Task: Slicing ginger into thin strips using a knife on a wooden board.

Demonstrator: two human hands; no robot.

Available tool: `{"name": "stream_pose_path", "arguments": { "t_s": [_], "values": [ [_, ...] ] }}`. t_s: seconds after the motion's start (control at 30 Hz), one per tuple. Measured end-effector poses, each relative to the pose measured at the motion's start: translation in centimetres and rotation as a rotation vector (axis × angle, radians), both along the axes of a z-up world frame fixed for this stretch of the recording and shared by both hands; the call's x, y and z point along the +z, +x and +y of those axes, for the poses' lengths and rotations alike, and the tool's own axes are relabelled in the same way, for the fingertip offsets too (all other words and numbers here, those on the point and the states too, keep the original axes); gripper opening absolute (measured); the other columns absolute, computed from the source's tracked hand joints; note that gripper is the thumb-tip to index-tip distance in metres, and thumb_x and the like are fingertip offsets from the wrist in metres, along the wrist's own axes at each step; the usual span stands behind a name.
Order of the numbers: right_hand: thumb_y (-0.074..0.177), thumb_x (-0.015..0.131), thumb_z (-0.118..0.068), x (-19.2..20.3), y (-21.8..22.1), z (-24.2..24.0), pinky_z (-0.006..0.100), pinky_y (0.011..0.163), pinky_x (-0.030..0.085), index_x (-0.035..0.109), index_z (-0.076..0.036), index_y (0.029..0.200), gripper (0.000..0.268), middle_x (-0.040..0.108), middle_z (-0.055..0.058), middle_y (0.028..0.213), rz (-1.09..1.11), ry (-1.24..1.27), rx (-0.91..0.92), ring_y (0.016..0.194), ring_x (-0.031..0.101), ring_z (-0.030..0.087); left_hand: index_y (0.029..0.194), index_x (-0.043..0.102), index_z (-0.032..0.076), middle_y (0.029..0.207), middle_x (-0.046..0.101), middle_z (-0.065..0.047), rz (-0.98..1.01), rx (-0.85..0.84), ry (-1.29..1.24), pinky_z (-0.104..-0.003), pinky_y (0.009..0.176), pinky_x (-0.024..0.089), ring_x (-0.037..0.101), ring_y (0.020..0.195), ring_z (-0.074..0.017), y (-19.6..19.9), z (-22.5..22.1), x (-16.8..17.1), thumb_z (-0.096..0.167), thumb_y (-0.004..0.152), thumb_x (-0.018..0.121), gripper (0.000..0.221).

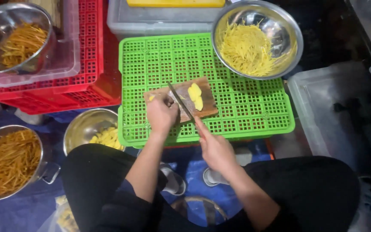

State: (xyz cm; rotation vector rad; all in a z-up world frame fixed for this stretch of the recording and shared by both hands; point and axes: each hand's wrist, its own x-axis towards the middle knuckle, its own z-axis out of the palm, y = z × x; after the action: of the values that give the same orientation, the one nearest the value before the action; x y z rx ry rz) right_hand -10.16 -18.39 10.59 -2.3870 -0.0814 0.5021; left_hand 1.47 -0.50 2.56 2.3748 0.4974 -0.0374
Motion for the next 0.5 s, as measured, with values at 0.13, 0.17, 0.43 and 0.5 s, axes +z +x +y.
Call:
{"name": "stream_pose_path", "arguments": {
  "t_s": [0.13, 0.17, 0.43, 0.5],
  "values": [
    [0.098, 0.049, -0.019, -0.3, -0.5, -1.7, 0.054, 0.088, 0.055, 0.034, -0.039, 0.157, 0.064, 0.072, 0.016, 0.121, -0.104, -0.085, 0.042, 0.108, 0.069, 0.042, 0.088, 0.079, 0.021, 0.081, 0.077, -0.003, -0.033, -0.011, 0.017, -0.046, 0.091, 0.059, 0.075, 0.095, -0.0317, 0.2, -0.1, -0.9, 0.027, 0.073, 0.076, 0.016],
    [0.098, 0.048, -0.021, -0.9, -0.5, -2.0, 0.054, 0.088, 0.055, 0.035, -0.04, 0.157, 0.063, 0.072, 0.016, 0.12, -0.129, -0.087, 0.035, 0.107, 0.069, 0.042, 0.087, 0.079, 0.024, 0.078, 0.075, 0.0, -0.044, -0.023, 0.047, -0.045, 0.087, 0.06, 0.076, 0.091, -0.0288, 0.3, 0.0, -1.5, 0.028, 0.074, 0.076, 0.014],
    [0.095, 0.053, -0.006, -1.7, -0.8, -3.4, 0.053, 0.092, 0.055, 0.04, -0.025, 0.157, 0.066, 0.067, 0.016, 0.133, -0.165, 0.062, -0.074, 0.116, 0.065, 0.041, 0.108, 0.077, 0.027, 0.103, 0.071, -0.004, -0.17, -0.262, 0.148, -0.049, 0.087, 0.061, 0.074, 0.097, -0.0331, -0.2, -0.2, 1.8, 0.019, 0.086, 0.068, 0.025],
    [0.093, 0.056, -0.006, -0.5, -1.0, -3.1, 0.054, 0.092, 0.055, 0.04, -0.026, 0.157, 0.068, 0.067, 0.015, 0.133, -0.11, 0.069, -0.103, 0.118, 0.064, 0.041, 0.123, 0.075, 0.024, 0.114, 0.06, -0.01, -0.122, -0.487, 0.192, -0.053, 0.091, 0.061, 0.072, 0.104, -0.0377, 0.5, -0.1, 1.1, 0.005, 0.086, 0.067, 0.042]
  ]
}}
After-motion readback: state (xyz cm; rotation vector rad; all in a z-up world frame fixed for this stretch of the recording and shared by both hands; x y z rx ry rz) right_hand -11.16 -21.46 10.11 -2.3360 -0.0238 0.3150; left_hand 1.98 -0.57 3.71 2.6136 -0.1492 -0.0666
